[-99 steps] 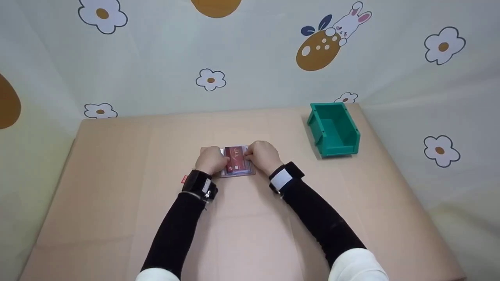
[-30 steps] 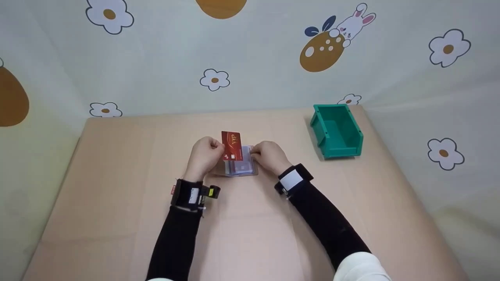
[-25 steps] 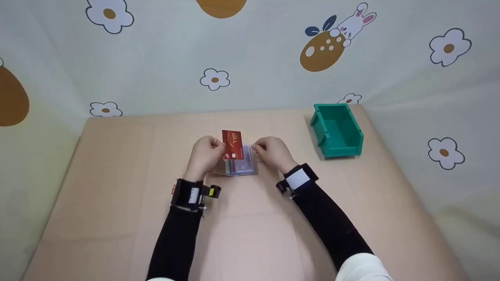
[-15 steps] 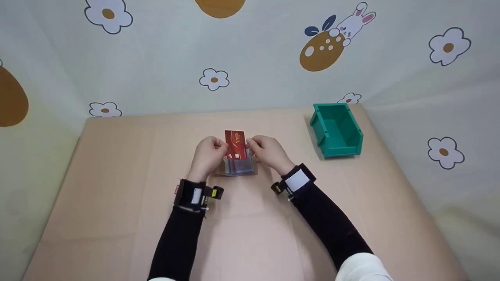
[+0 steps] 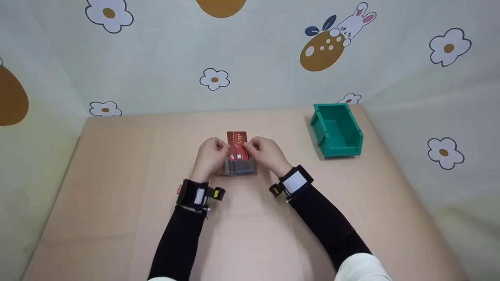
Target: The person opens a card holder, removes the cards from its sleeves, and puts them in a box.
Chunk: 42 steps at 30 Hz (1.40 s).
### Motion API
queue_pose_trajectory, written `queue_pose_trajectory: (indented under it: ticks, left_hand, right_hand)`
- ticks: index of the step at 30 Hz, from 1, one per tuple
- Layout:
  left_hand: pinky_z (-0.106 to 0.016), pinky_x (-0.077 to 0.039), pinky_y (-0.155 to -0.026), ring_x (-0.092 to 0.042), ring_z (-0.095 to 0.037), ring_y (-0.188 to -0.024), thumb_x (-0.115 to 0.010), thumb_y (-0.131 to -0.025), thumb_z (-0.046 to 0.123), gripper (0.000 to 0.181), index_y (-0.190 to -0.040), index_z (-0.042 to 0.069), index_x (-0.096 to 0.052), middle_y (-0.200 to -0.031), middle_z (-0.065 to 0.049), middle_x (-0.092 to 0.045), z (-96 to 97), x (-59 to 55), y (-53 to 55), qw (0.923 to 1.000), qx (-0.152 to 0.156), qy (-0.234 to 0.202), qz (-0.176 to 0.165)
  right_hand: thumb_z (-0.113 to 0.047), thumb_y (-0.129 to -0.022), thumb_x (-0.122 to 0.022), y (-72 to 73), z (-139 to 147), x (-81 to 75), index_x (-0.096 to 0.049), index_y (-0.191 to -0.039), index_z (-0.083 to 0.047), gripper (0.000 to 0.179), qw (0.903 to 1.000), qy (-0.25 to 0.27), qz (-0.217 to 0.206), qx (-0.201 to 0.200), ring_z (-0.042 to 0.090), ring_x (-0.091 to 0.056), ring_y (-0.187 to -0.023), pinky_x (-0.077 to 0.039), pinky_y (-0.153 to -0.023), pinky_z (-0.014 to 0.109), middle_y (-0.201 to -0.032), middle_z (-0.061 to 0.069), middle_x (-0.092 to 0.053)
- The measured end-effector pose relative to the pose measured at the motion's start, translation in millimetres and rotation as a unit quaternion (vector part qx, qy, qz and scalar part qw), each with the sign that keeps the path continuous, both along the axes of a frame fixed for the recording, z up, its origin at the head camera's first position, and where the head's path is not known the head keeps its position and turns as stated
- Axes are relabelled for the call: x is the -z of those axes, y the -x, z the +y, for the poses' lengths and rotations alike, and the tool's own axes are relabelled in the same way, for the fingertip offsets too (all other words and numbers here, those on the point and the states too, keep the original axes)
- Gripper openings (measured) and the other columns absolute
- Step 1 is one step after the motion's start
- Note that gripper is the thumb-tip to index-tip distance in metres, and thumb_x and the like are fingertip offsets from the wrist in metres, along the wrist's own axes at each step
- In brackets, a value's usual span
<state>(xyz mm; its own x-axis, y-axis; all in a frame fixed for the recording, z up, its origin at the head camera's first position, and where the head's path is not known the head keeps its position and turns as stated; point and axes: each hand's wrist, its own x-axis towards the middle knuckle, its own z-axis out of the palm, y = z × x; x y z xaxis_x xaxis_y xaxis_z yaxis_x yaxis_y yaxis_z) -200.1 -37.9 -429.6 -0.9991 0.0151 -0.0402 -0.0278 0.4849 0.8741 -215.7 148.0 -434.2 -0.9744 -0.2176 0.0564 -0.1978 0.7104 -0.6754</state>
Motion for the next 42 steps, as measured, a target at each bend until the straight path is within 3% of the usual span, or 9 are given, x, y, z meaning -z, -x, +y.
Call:
queue_pose_trajectory:
  ticks: [9,15,17,20,23,26,31,36,42]
  left_hand:
    - [-0.028,-0.042,-0.06,-0.054,-0.02,-0.074,-0.06,-0.096,0.017,0.015,-0.093,0.002,-0.061,-0.087,-0.008,-0.059,2.5,-1.8,-1.4,1.0,-0.006,0.005,0.005]
    - [-0.031,-0.044,-0.062,-0.056,-0.021,-0.074,-0.062,-0.095,0.021,0.019,-0.094,0.002,-0.062,-0.084,-0.008,-0.061,-2.7,1.3,-1.4,0.9997,-0.014,0.003,0.019]
    - [-0.034,-0.046,-0.067,-0.059,-0.024,-0.076,-0.062,-0.094,0.022,0.02,-0.094,0.002,-0.062,-0.085,-0.009,-0.063,-8.1,5.3,-0.9,0.9984,-0.029,0.034,0.036]
    - [-0.041,-0.048,-0.069,-0.061,-0.028,-0.077,-0.06,-0.094,0.022,0.021,-0.092,0.001,-0.062,-0.085,-0.012,-0.065,-19.0,14.4,0.6,0.9902,-0.062,0.114,0.052]
    - [-0.045,-0.049,-0.067,-0.062,-0.032,-0.076,-0.058,-0.094,0.024,0.025,-0.091,-0.001,-0.06,-0.085,-0.017,-0.064,-29.5,23.4,1.2,0.9785,-0.089,0.183,0.035]
    - [-0.045,-0.049,-0.064,-0.061,-0.033,-0.074,-0.058,-0.095,0.028,0.032,-0.091,-0.004,-0.058,-0.086,-0.019,-0.061,-36.9,30.2,1.1,0.9721,-0.096,0.214,0.005]
    - [-0.041,-0.046,-0.062,-0.056,-0.029,-0.071,-0.057,-0.095,0.03,0.033,-0.086,-0.001,-0.057,-0.081,-0.015,-0.06,-40.5,36.2,0.1,0.9742,-0.074,0.211,-0.032]
    - [-0.039,-0.043,-0.062,-0.054,-0.026,-0.07,-0.055,-0.094,0.021,0.023,-0.08,0.003,-0.055,-0.077,-0.01,-0.058,-37.9,39.2,1.0,0.9776,-0.056,0.199,-0.039]
    - [-0.039,-0.044,-0.065,-0.054,-0.027,-0.072,-0.053,-0.095,0.018,0.019,-0.083,0.003,-0.055,-0.079,-0.011,-0.057,-34.6,40.9,1.2,0.9796,-0.057,0.186,-0.048]
  right_hand:
    - [-0.027,-0.1,-0.059,-0.4,-1.1,-0.4,-0.058,-0.081,-0.008,0.027,0.9989,0.038,-0.028,0.008,0.013,-0.045,-0.063,-0.034,-0.058,0.026,-0.07,-0.003,-0.05]
    - [-0.026,-0.102,-0.056,0.8,2.6,-2.1,-0.057,-0.084,-0.008,0.026,0.9936,0.09,-0.067,0.018,0.013,-0.05,-0.064,-0.042,-0.056,0.024,-0.072,0.0,-0.052]
    - [-0.026,-0.102,-0.055,0.7,5.0,-3.0,-0.056,-0.085,-0.008,0.025,0.9916,0.1,-0.078,0.022,0.015,-0.053,-0.065,-0.046,-0.056,0.024,-0.074,0.0,-0.053]
    - [-0.025,-0.103,-0.055,0.3,10.7,-4.1,-0.055,-0.086,-0.007,0.024,0.9898,0.11,-0.087,0.028,0.019,-0.055,-0.065,-0.048,-0.057,0.025,-0.073,0.003,-0.053]
    - [-0.023,-0.103,-0.055,-0.3,18.7,-5.7,-0.054,-0.087,-0.006,0.023,0.9893,0.113,-0.087,0.035,0.018,-0.054,-0.061,-0.047,-0.055,0.025,-0.074,0.01,-0.055]
    - [-0.022,-0.103,-0.055,0.4,28.4,-7.5,-0.054,-0.089,-0.005,0.022,0.9897,0.111,-0.079,0.045,0.017,-0.053,-0.059,-0.044,-0.052,0.024,-0.076,0.012,-0.056]
    - [-0.022,-0.102,-0.056,3.7,46.2,-10.3,-0.056,-0.089,-0.005,0.022,0.9891,0.108,-0.071,0.07,0.018,-0.053,-0.06,-0.044,-0.051,0.022,-0.07,0.004,-0.054]
    - [-0.023,-0.102,-0.057,8.8,68.0,-14.0,-0.058,-0.091,-0.004,0.022,0.987,0.111,-0.068,0.095,0.015,-0.051,-0.059,-0.044,-0.052,0.022,-0.07,0.004,-0.054]
    - [-0.025,-0.103,-0.054,14.9,105.6,-19.8,-0.059,-0.1,-0.001,0.025,0.9839,0.108,-0.061,0.128,0.015,-0.052,-0.059,-0.047,-0.054,0.023,-0.074,0.007,-0.055]
